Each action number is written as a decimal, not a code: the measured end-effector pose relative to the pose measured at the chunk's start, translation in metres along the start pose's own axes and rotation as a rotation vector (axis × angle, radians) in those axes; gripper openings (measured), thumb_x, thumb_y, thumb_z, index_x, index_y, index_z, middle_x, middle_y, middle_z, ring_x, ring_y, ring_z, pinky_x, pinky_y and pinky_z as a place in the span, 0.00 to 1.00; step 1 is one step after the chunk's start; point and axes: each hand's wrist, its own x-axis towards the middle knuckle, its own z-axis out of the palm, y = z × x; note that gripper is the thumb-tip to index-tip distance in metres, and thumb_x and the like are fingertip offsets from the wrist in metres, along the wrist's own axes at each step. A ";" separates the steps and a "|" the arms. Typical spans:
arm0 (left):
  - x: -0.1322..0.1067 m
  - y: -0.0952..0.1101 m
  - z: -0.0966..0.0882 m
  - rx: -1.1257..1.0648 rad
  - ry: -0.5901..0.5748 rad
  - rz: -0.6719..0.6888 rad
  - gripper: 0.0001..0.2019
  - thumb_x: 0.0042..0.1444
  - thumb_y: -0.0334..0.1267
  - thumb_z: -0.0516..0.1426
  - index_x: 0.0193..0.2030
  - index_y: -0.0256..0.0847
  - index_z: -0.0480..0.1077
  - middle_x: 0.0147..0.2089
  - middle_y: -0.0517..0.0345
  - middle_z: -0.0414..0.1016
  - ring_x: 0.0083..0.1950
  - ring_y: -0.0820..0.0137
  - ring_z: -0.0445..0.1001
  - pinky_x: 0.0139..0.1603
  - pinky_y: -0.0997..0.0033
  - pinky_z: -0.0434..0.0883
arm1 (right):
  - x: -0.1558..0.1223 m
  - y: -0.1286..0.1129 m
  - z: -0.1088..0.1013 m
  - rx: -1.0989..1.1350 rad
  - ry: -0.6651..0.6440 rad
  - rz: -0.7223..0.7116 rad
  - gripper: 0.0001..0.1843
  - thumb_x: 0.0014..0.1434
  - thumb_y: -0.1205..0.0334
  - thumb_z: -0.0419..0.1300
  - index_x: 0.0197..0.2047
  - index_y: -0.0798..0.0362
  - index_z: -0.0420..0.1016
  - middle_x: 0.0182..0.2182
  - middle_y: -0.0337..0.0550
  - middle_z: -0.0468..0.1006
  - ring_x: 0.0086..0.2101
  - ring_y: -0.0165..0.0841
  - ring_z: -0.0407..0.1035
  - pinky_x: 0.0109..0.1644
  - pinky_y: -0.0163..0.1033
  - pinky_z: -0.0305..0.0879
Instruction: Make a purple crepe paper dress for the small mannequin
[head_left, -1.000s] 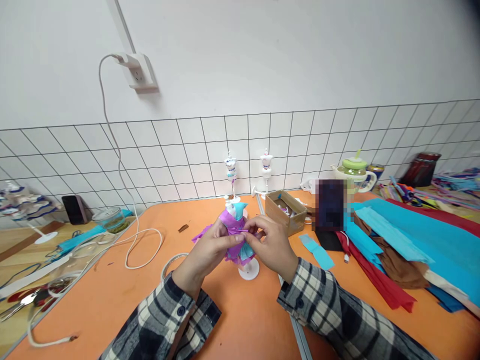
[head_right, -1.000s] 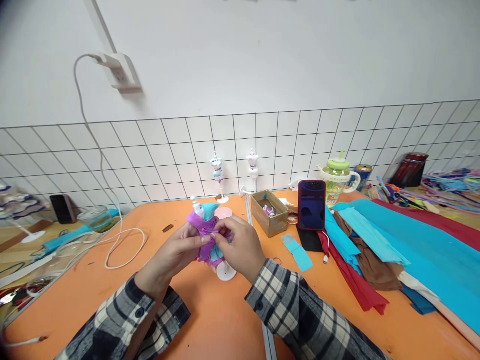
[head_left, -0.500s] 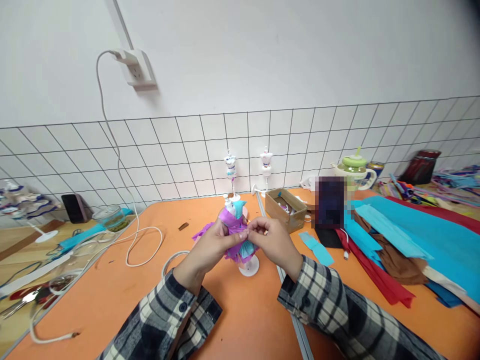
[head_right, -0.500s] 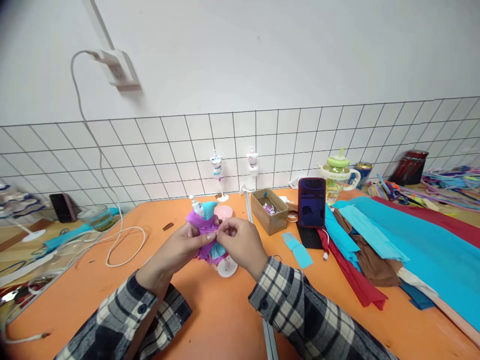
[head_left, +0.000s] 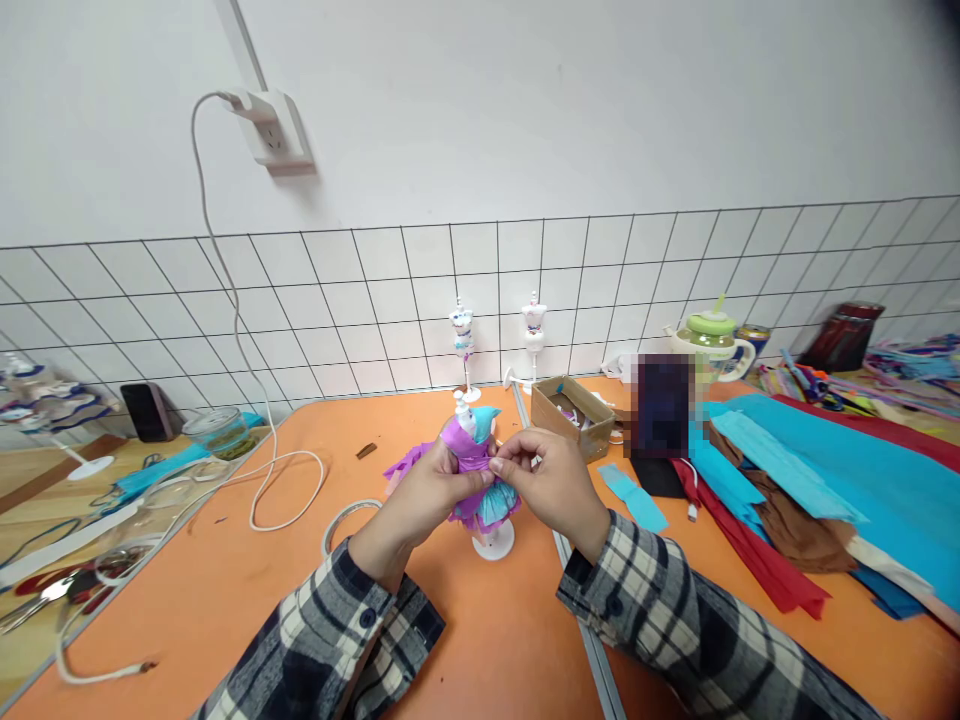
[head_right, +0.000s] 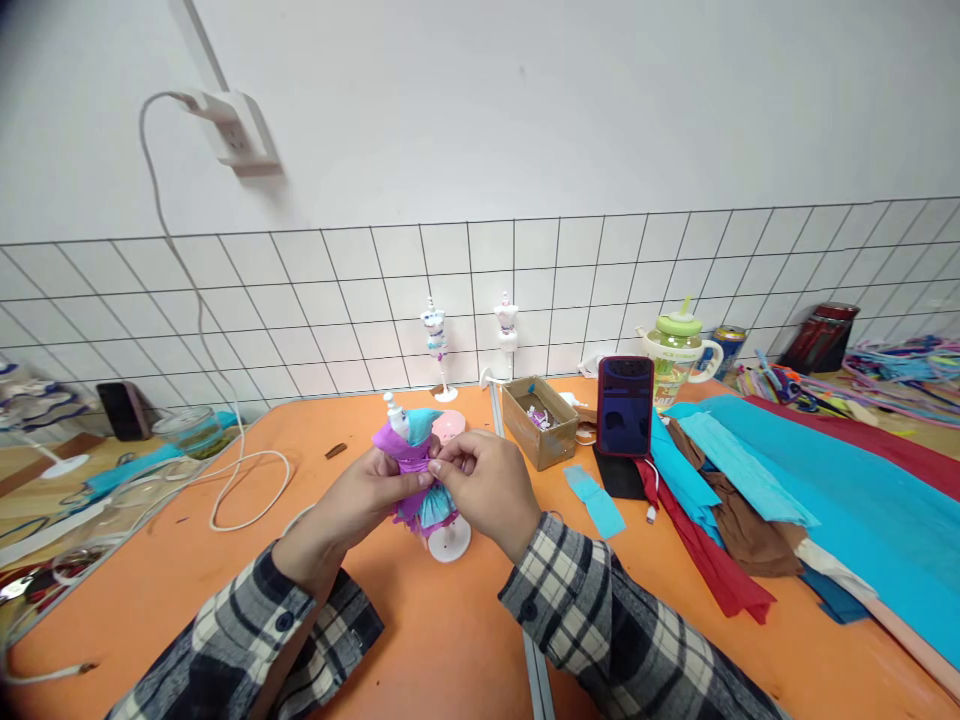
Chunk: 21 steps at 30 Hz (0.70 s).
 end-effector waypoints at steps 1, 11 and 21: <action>0.000 -0.001 0.001 0.009 0.016 -0.003 0.26 0.45 0.39 0.70 0.51 0.39 0.71 0.33 0.59 0.75 0.32 0.71 0.72 0.36 0.71 0.69 | 0.000 0.000 0.000 -0.010 0.002 0.004 0.05 0.52 0.64 0.63 0.25 0.53 0.76 0.23 0.38 0.73 0.24 0.28 0.63 0.27 0.33 0.59; -0.003 0.004 0.007 0.181 0.016 0.093 0.14 0.48 0.38 0.66 0.40 0.40 0.71 0.28 0.61 0.71 0.35 0.66 0.73 0.37 0.68 0.71 | 0.008 0.006 -0.009 -0.082 -0.009 -0.059 0.15 0.47 0.62 0.68 0.40 0.52 0.74 0.34 0.39 0.76 0.32 0.31 0.67 0.35 0.37 0.66; -0.002 0.003 0.000 0.174 -0.011 0.103 0.33 0.47 0.37 0.68 0.59 0.44 0.62 0.49 0.50 0.74 0.45 0.63 0.76 0.45 0.64 0.73 | 0.016 0.021 -0.018 0.111 -0.254 -0.116 0.29 0.54 0.56 0.67 0.59 0.45 0.69 0.58 0.47 0.69 0.57 0.40 0.65 0.60 0.52 0.61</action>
